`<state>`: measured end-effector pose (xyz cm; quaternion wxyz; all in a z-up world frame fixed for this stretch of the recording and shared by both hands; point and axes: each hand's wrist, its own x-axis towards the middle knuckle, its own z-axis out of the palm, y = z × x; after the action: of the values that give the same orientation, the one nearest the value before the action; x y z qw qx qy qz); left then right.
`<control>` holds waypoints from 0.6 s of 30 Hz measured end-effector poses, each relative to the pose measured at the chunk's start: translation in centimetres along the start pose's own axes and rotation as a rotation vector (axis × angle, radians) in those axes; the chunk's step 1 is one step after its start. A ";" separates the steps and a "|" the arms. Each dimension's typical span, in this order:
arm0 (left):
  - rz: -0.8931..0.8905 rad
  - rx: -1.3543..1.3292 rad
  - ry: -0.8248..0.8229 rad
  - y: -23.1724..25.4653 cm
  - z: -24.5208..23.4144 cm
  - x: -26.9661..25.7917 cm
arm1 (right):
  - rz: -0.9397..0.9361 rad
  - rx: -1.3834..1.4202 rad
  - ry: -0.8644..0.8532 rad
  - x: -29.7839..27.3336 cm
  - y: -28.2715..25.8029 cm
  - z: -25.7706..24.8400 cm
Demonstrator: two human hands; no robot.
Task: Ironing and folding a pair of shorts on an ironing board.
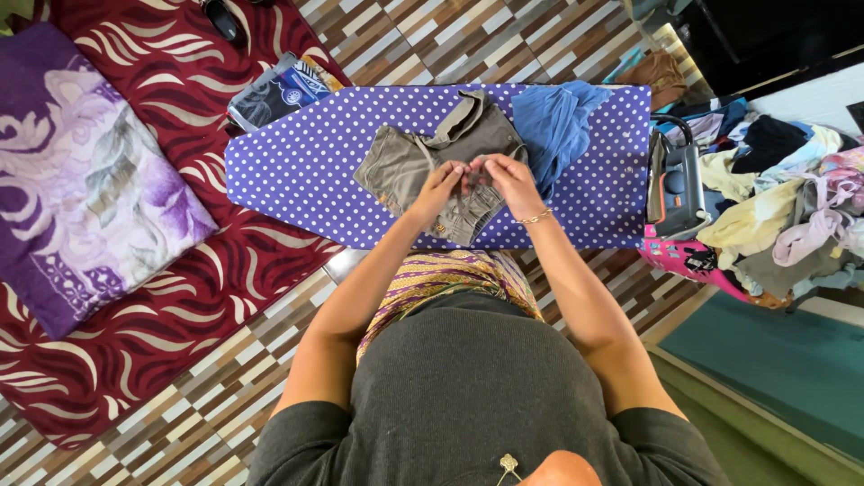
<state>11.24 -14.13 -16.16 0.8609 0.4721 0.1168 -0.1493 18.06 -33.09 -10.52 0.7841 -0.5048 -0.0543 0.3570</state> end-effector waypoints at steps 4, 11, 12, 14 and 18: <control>0.159 0.142 0.026 1.6 1.8 -0.8 | -0.068 -0.267 0.159 0.0 -0.4 1.5; 0.253 0.456 -0.024 -0.2 1.6 -0.6 | -0.430 -0.764 0.163 0.2 -2.2 4.7; 0.216 0.481 -0.021 -1.8 0.6 0.2 | -0.583 -1.007 0.162 0.3 -2.2 4.9; 0.216 0.454 0.031 -2.9 -0.4 0.9 | -0.432 -0.776 0.164 0.6 -1.5 4.2; 0.164 0.355 0.166 -2.4 -0.9 0.4 | -0.218 -0.685 0.131 -0.6 -1.5 4.0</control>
<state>10.64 -14.68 -18.65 0.7610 0.6349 0.1203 -0.0574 16.57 -30.78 -7.21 0.6049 -0.7511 -0.1736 0.1995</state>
